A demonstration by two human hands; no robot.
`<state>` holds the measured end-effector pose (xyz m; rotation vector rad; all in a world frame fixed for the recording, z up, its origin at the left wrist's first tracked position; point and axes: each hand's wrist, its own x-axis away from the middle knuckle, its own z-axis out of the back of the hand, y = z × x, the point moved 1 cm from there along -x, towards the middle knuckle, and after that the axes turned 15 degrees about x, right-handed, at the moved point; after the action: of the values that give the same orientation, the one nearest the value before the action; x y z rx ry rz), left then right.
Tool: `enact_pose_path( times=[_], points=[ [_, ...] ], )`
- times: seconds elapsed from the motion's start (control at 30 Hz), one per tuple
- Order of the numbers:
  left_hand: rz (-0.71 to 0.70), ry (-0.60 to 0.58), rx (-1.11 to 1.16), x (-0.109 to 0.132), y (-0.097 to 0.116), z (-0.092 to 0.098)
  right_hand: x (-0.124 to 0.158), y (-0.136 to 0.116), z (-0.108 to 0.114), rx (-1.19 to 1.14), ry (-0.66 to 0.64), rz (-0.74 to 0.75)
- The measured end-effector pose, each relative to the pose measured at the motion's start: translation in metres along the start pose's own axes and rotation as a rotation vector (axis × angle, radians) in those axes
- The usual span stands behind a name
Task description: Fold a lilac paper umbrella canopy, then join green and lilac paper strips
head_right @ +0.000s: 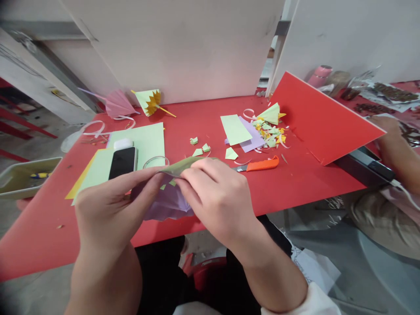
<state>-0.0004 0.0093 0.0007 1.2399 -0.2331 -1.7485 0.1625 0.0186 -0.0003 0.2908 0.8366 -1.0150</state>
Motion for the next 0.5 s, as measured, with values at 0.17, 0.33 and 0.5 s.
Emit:
enact_pose_path(
  times=[0.17,0.33,0.5],
  points=[
    [0.012,-0.008,-0.001,-0.0021,-0.0009,0.0012,-0.0019,0.0024,-0.0015,-0.026,0.013,-0.022],
    [0.043,-0.069,0.026,-0.0028,-0.0032,0.0013,-0.0014,0.0009,-0.0034,0.005,0.011,-0.009],
    [0.082,-0.069,0.032,-0.0008,-0.0047,0.0018,-0.0004,0.0016,-0.0041,0.006,-0.009,-0.005]
  ],
)
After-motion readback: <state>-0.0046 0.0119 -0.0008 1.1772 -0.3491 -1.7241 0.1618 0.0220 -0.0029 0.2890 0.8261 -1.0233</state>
